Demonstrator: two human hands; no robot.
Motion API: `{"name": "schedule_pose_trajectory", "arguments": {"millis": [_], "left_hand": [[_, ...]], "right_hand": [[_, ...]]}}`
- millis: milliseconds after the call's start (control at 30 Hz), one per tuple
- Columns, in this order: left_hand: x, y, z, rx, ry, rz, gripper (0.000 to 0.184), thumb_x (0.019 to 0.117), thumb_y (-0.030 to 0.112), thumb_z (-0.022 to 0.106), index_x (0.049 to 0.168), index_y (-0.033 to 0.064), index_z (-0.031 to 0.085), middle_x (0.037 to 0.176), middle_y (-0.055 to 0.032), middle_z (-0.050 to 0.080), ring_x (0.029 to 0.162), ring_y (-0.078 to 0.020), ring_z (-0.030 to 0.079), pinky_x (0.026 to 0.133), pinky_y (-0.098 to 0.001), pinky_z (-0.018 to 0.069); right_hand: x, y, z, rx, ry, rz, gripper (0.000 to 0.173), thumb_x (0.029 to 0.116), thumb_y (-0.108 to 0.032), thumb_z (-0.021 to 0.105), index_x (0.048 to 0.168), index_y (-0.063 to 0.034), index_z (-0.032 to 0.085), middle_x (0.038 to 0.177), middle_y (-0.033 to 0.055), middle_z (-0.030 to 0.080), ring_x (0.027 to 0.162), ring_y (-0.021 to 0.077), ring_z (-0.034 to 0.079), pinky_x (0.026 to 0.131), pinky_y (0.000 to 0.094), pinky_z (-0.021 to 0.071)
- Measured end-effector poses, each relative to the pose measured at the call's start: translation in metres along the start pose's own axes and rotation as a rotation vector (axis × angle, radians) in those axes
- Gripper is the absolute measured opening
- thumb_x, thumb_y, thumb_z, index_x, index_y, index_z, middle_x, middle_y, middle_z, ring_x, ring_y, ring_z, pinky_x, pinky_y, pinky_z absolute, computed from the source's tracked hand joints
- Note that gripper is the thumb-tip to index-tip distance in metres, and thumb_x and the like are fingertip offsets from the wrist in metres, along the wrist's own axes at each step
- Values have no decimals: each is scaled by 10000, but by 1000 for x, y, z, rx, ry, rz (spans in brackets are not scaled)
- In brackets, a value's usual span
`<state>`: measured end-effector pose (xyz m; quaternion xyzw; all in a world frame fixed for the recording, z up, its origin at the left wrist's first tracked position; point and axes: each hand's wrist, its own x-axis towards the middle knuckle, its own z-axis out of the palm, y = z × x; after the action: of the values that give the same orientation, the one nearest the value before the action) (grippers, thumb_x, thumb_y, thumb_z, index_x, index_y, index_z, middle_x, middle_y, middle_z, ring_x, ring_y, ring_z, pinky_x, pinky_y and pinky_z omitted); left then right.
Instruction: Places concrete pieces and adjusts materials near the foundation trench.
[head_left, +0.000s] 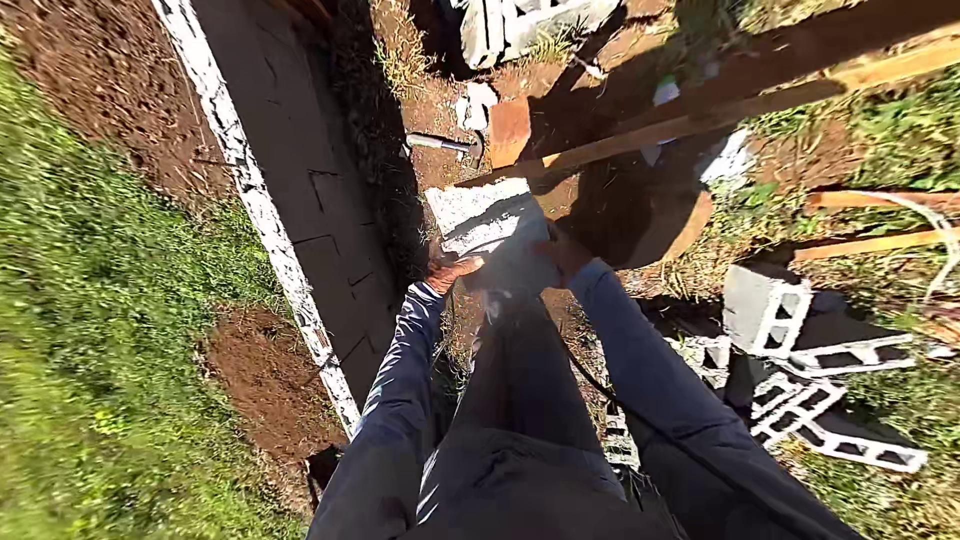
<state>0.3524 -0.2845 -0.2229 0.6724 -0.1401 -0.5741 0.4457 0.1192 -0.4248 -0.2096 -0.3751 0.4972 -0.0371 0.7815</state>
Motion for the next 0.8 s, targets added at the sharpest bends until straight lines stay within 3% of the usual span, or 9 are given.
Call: {"name": "schedule_pose_trajectory", "arguments": {"millis": [133,167,300,367,433,500,600,700,800], "left_hand": [[51,-19,7,140,54,-190,881,797,236,882,1499,-3,408,1324,-189,642,1198,-230,644,1038,-418,543],[55,-19,9,132,54,-232,876,821,239,861,1514,0,382,1302,-186,648,1165,-222,656,1013,-410,556],[47,-7,10,-16,41,-333,965,795,248,862,1557,57,301,1284,-176,646,1092,-223,671,913,-426,591],[40,12,4,67,16,-311,1047,777,394,875,1597,142,274,1404,-144,598,1195,-237,633,970,-455,566],[32,17,3,130,16,-310,1180,654,536,916,1595,189,294,1358,-116,636,1140,-229,656,917,-450,580],[35,14,5,94,-10,-384,1111,729,447,906,1596,153,276,1349,-135,633,1147,-236,651,935,-450,577],[49,-9,11,-37,10,-483,834,853,320,829,1531,111,391,1308,-154,650,1110,-265,666,923,-469,579],[54,-1,12,-60,3,-429,959,757,261,886,1545,117,360,1256,-151,671,1048,-239,680,873,-435,589],[38,-8,5,13,4,-451,1060,687,340,928,1562,149,361,1318,-166,643,1120,-264,666,907,-461,592]], "right_hand": [[56,22,-18,114,21,70,912,781,-277,840,1554,-165,370,1318,136,644,1090,251,689,899,468,612],[62,22,-20,111,13,72,933,757,-285,855,1547,-157,377,1312,138,648,1091,251,692,901,467,615],[53,6,-20,77,11,84,919,748,-338,871,1524,-135,422,1289,117,671,1100,227,697,923,449,615],[44,-12,-13,80,47,109,947,746,-373,894,1537,-171,413,1302,108,670,1097,234,696,904,464,612],[33,-14,-9,104,91,128,999,706,-341,911,1544,-183,390,1313,104,656,1104,233,687,897,453,611],[36,-6,-8,55,136,162,990,701,-329,900,1539,-156,401,1329,120,646,1138,237,673,929,453,600],[46,15,-6,-33,192,283,822,859,-323,815,1546,-93,426,1383,173,619,1225,258,628,1030,471,537],[43,9,-11,81,153,259,925,777,-269,832,1559,-102,366,1371,145,615,1181,221,647,976,414,575],[30,3,-11,70,92,262,1011,737,-324,872,1571,-122,337,1386,124,613,1196,207,647,987,411,578]]}}
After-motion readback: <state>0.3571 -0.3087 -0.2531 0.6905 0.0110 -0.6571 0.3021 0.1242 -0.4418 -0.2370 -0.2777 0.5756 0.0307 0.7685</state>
